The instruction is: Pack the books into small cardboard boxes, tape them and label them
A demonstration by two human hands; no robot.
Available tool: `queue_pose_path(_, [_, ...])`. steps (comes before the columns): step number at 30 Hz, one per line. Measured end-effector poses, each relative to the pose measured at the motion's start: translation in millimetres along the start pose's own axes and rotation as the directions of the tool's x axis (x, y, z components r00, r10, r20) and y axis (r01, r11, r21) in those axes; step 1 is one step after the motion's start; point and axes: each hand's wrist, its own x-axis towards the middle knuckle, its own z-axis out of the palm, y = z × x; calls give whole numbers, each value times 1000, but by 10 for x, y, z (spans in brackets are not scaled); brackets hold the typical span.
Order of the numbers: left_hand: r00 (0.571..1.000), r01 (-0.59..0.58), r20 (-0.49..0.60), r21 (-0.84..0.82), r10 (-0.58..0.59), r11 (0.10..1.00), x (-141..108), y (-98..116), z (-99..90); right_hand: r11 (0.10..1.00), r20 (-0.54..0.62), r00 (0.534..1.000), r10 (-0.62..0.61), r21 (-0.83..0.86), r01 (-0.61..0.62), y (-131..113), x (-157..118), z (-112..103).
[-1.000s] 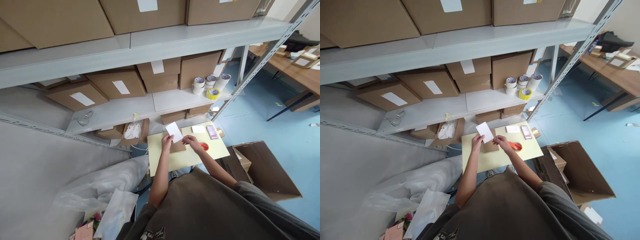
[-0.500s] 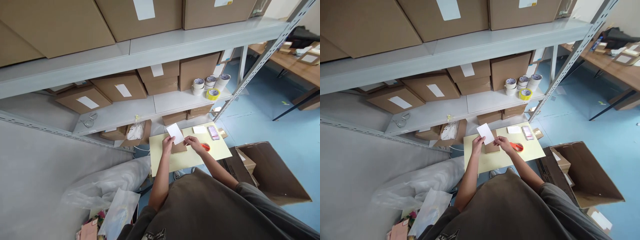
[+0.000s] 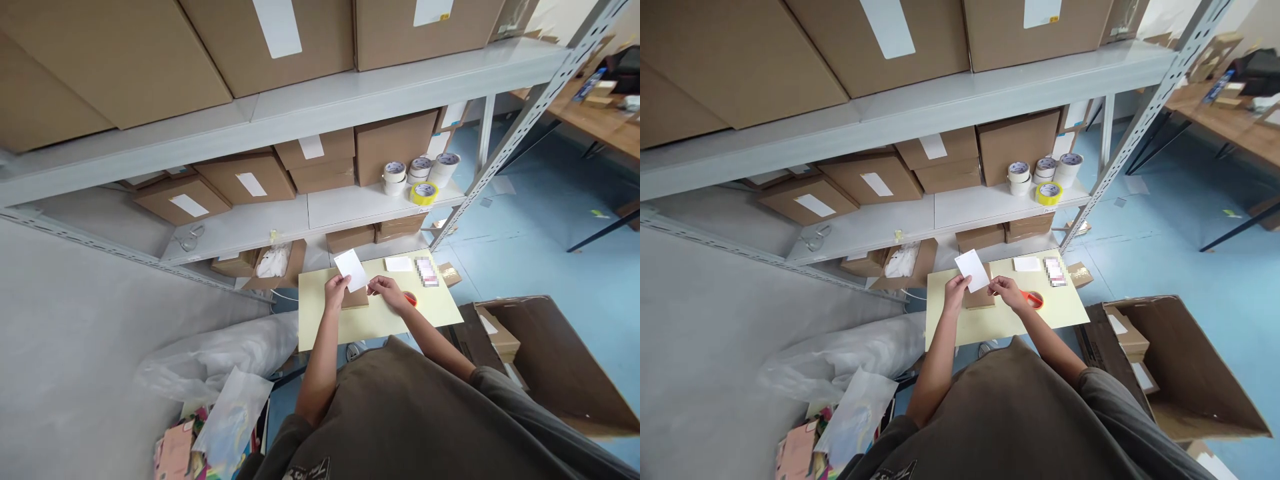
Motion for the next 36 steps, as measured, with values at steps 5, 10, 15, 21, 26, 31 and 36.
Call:
queue_pose_path(5, [1000,5,-27,-7,-6,1000,-70,26,112,999,-2,1000,11,45,-11,-48,-55,-94])
queue_pose_path(10, [999,-11,-30,21,12,1000,-135,-1,237,999,9,1000,-7,39,7,-40,-57,-204])
queue_pose_path(15, [998,-25,-50,30,27,999,-195,-36,359,998,19,1000,7,62,-8,-19,-58,-344])
queue_pose_path(21, [999,-28,-39,8,28,1000,-239,-43,493,997,26,999,20,77,-22,-59,-83,-501])
queue_pose_path(26, [998,-37,-41,23,38,999,-265,-90,592,998,48,999,-1,65,-2,-93,-121,-603])
queue_pose_path(31, [1000,-25,-9,60,26,998,-267,-162,683,997,59,998,-37,74,32,-123,-171,-673])
queue_pose_path(36, [986,-96,-91,358,137,929,-344,-146,824,992,57,994,-91,96,85,-186,-209,-716])
